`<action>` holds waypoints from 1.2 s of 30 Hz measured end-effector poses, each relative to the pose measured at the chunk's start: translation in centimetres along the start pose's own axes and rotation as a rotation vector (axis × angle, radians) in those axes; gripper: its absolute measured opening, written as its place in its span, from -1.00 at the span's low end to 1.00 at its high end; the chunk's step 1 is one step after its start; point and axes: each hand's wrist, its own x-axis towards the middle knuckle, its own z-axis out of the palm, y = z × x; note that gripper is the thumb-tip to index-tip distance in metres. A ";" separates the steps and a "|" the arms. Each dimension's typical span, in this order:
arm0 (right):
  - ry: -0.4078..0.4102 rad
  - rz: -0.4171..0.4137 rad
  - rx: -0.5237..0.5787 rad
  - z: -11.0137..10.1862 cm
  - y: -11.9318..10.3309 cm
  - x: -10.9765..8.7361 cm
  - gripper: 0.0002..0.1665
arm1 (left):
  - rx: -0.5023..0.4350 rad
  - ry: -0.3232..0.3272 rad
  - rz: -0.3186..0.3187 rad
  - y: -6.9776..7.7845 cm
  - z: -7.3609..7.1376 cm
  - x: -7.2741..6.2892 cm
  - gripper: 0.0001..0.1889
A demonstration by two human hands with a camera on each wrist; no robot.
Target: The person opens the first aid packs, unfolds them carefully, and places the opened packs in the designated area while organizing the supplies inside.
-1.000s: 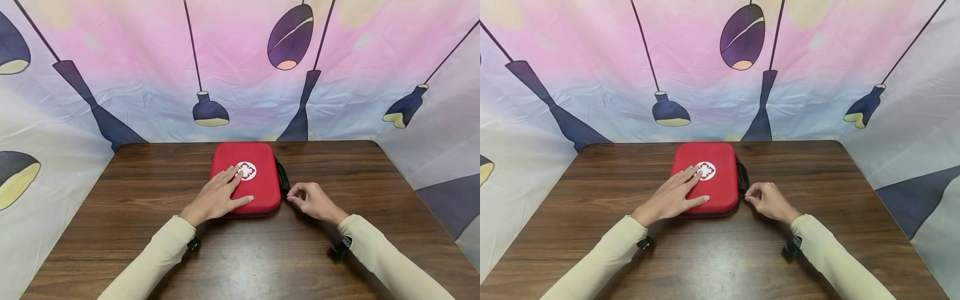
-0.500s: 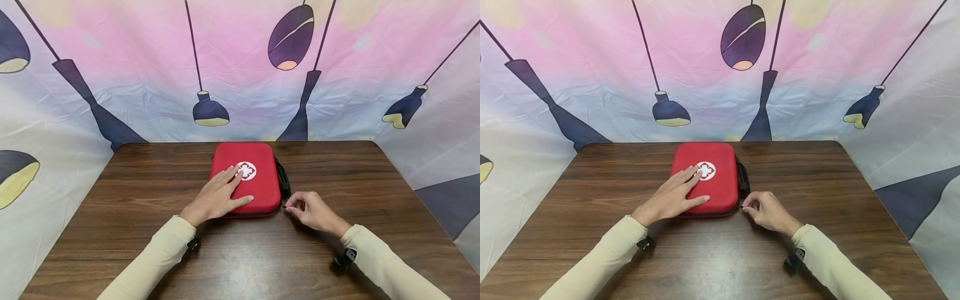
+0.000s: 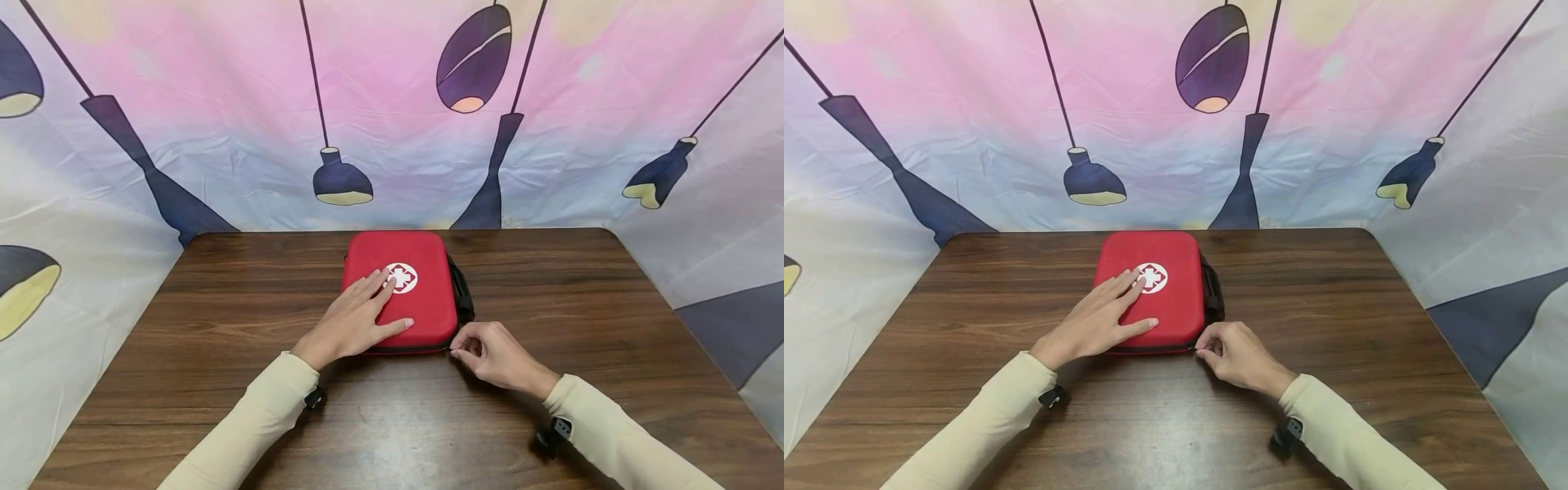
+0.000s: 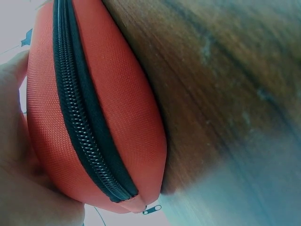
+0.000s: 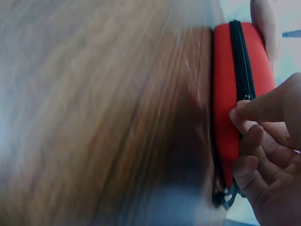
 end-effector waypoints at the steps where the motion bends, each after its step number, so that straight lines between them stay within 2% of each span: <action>1: 0.003 -0.002 -0.001 0.2 -0.2 0.0 -0.81 | 0.001 0.000 0.001 0.0 0.0 0.0 -0.03; 11: 0.077 -0.026 -0.058 0.7 -0.5 -0.1 -0.79 | 0.002 0.009 -0.004 0.1 0.0 0.0 -0.03; 21: 0.123 -0.016 -0.103 0.2 -0.2 0.0 -0.81 | 0.060 0.045 -0.018 0.2 -0.2 -0.2 -0.08; 28: 0.163 -0.002 -0.115 -0.3 0.9 0.6 -0.86 | 0.103 0.091 -0.002 -0.2 -0.5 -0.7 -0.16; 33: 0.165 0.016 -0.139 -1.1 1.8 1.2 -0.91 | 0.085 0.123 -0.001 -0.5 -0.7 -1.1 -0.21; 36: 0.167 0.030 -0.176 -1.6 2.2 1.6 -0.91 | 0.060 0.119 -0.012 -0.7 -0.8 -1.4 -0.23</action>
